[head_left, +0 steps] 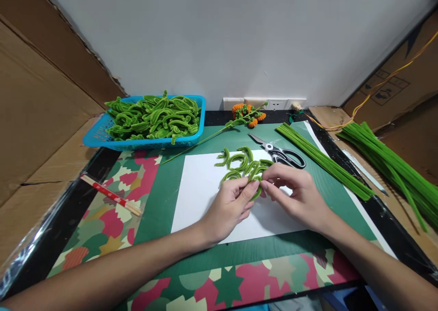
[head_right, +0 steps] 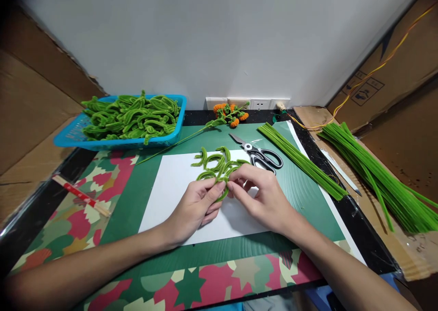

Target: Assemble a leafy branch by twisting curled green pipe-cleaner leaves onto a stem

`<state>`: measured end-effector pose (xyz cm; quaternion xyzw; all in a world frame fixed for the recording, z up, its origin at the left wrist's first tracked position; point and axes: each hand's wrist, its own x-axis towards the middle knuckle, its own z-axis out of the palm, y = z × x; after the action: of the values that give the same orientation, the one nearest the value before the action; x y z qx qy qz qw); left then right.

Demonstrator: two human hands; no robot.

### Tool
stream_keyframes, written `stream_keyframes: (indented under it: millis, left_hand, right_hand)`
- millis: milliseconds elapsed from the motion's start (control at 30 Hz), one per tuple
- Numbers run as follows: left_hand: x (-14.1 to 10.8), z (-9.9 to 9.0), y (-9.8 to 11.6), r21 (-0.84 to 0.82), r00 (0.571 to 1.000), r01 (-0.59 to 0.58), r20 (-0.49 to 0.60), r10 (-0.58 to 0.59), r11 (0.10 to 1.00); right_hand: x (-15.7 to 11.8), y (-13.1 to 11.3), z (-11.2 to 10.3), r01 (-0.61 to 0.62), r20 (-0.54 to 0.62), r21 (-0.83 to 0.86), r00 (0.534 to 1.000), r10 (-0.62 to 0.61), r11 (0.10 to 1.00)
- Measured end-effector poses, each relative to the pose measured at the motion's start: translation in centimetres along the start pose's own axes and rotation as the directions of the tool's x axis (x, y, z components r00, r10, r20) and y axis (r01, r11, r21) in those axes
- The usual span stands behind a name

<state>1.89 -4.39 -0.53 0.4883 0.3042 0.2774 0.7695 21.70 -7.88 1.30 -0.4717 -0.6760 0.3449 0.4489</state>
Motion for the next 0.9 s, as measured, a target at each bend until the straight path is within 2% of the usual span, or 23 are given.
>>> stream_keyframes:
  millis: [100, 167, 400, 533, 633, 767, 900]
  left_hand:
    - [-0.05, -0.02, 0.02, -0.019, 1.0, 0.005, 0.03, -0.004, 1.0]
    - [-0.08, -0.04, 0.04, -0.009, 0.999, 0.007, 0.034, -0.007, 1.0]
    - [-0.03, -0.01, -0.08, -0.003, 0.999, 0.014, 0.044, -0.014, 1.0]
    - [-0.04, -0.15, 0.03, 0.052, 0.999, -0.021, 0.043, 0.019, 0.998]
    - [-0.06, -0.3, 0.18, 0.099, 0.999, -0.041, 0.028, 0.038, 0.994]
    - [-0.03, -0.44, 0.16, 0.079, 0.999, -0.027, 0.02, 0.025, 0.997]
    - [-0.02, -0.52, -0.02, 0.079, 1.0, -0.015, 0.014, 0.014, 0.997]
  right_hand:
    - [-0.15, -0.13, -0.13, 0.102, 0.015, -0.073, 0.995, -0.101, 0.992]
    - [-0.14, -0.21, -0.12, 0.103, 0.006, -0.056, 0.995, -0.102, 0.993]
    - [0.01, -0.14, 0.07, -0.012, -0.009, 0.043, 1.0, 0.013, 0.999]
    - [0.13, 0.09, -0.22, -0.12, 0.043, 0.136, 0.992, 0.115, 0.983]
    - [0.38, 0.22, -0.39, -0.146, 0.09, 0.182, 0.987, 0.131, 0.972]
    - [0.58, 0.32, -0.29, -0.17, 0.127, 0.229, 0.981, 0.144, 0.958]
    - [0.49, 0.5, -0.16, -0.164, 0.097, 0.232, 0.985, 0.144, 0.959]
